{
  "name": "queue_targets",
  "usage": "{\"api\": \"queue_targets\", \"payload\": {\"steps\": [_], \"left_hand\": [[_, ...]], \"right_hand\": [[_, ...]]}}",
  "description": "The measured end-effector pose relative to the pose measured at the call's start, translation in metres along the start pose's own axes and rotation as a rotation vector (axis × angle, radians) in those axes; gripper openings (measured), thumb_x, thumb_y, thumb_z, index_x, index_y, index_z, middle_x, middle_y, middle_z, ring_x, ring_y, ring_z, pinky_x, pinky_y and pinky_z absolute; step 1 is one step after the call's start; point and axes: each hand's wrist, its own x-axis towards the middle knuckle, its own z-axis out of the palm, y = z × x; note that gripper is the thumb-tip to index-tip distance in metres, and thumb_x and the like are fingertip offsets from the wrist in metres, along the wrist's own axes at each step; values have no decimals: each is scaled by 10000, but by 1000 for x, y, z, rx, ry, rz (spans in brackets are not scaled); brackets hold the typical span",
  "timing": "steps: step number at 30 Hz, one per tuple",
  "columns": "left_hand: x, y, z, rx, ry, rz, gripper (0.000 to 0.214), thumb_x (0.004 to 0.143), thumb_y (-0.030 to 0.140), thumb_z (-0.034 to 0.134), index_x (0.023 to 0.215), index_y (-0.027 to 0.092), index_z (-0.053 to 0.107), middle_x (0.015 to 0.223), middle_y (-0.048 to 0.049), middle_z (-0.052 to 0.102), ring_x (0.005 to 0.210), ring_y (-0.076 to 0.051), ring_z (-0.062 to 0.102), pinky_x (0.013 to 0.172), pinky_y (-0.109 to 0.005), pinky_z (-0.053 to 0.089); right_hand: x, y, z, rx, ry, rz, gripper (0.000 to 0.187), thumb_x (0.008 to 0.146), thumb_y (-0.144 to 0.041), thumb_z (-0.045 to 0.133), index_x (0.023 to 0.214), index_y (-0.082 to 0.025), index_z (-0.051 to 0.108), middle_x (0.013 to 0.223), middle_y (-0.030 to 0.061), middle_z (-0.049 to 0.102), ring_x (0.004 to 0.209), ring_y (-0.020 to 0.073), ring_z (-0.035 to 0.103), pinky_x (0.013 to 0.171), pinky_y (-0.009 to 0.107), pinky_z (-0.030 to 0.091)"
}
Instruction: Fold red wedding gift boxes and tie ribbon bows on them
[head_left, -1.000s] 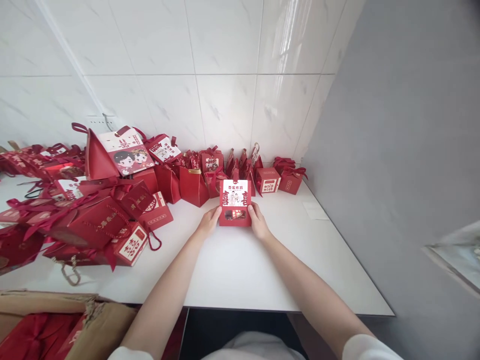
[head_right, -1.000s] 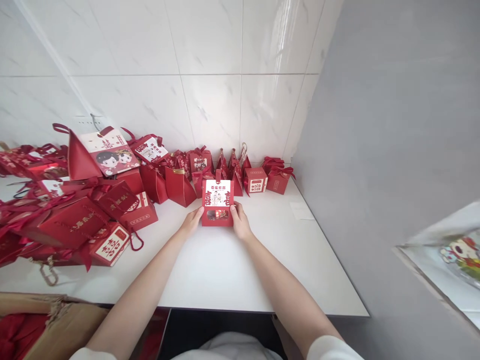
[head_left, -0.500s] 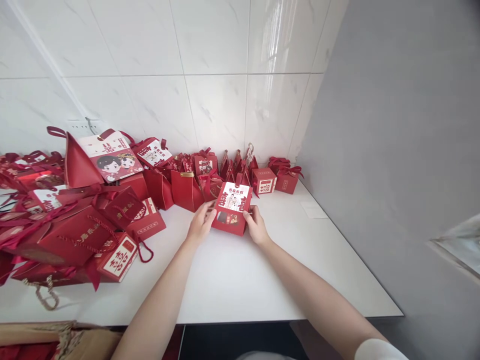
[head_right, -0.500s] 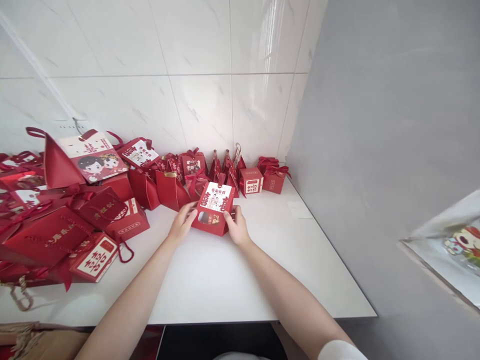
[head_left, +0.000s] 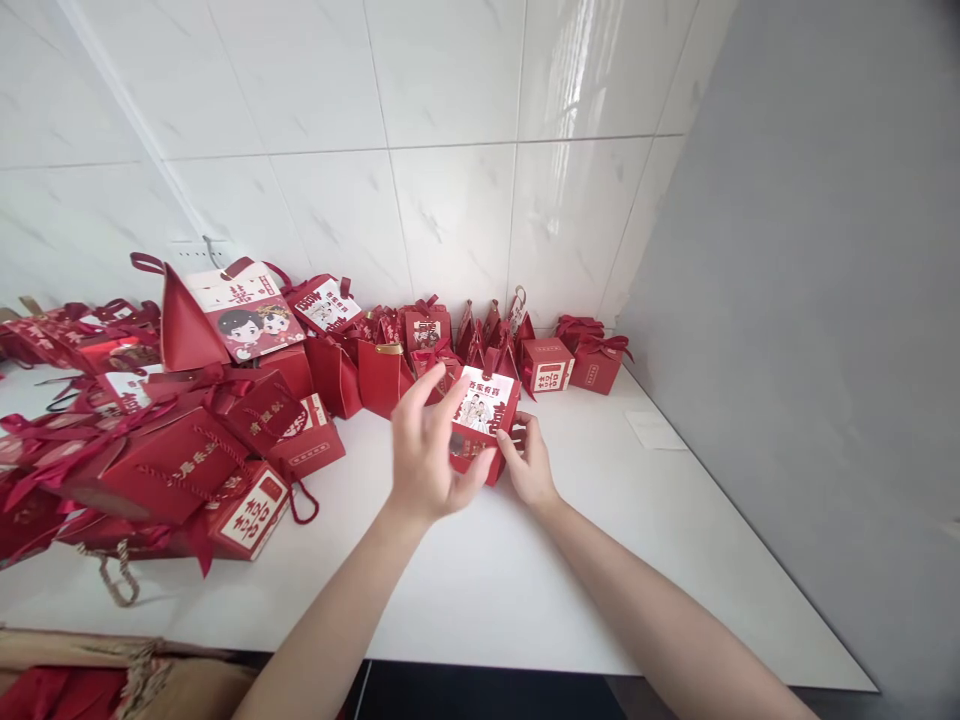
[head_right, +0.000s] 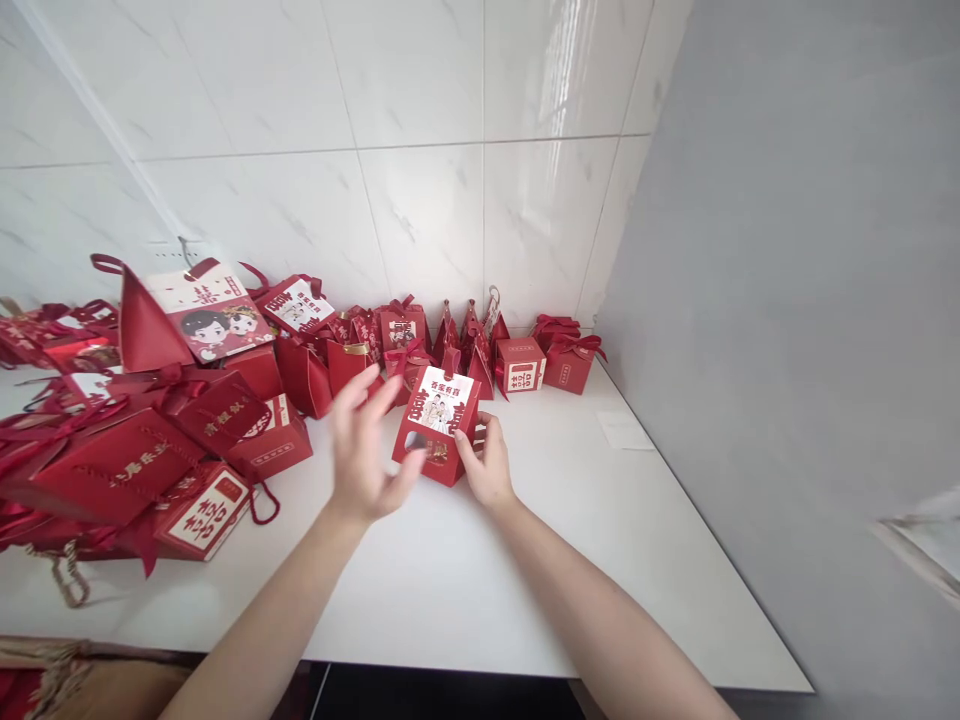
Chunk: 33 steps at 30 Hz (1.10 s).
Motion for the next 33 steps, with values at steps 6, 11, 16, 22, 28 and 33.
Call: {"api": "queue_targets", "payload": {"steps": [6, 11, 16, 22, 28, 33], "left_hand": [[-28, -29, 52, 41, -407, -276, 1053, 724, 610, 730, 1570, 278, 198, 1632, -213, 38, 1445, -481, 264, 1090, -638, 338], [-31, -55, 57, -473, -353, -556, 892, 790, 551, 658, 1551, 300, 266, 1496, -146, 407, 1333, -356, 477, 1099, -523, 388], [-23, -54, 52, -1286, -123, -874, 692, 861, 662, 451, 1400, 231, 510, 1343, -97, 610, 1270, -328, 537, 1041, -450, 450], [-19, -44, 38, -1638, -157, -1063, 633, 816, 650, 484, 1236, 199, 628, 1232, -92, 681, 1167, -343, 603, 927, -456, 506], [-19, -72, 39, -1492, -65, -1193, 290, 699, 388, 702, 899, 178, 709, 858, -49, 750, 894, -301, 705, 761, -386, 560], [-18, -88, 40, -1271, -104, -1150, 387, 666, 372, 815, 970, 150, 724, 889, -75, 763, 843, -297, 720, 707, -356, 573]], "right_hand": [[2, 2, -4, -134, 57, -152, 455, 1003, -497, 425, 1339, -201, 507, 1306, 122, 543, 1104, 249, 575, 989, 442, 475], [-3, -1, -3, -150, -125, -215, 470, 1011, -470, 441, 1437, -273, 453, 1342, 99, 495, 1097, 228, 570, 1003, 427, 473], [-7, -3, -1, -5, -211, -209, 548, 1022, -518, 381, 1526, -319, 299, 1516, 84, 331, 1297, 248, 460, 1097, 448, 403], [-3, -5, -6, 171, -295, 22, 619, 1005, -599, 370, 1550, -342, 229, 1595, 50, 267, 1396, 260, 385, 1113, 457, 383], [-8, -12, -4, 390, -568, 104, 570, 994, -612, 357, 1502, -356, 321, 1523, 42, 404, 1326, 288, 477, 982, 459, 498], [-13, -15, 1, 173, -463, 1, 628, 915, -462, 640, 1460, -308, 370, 1456, 71, 474, 1271, 265, 510, 986, 413, 495]]}}
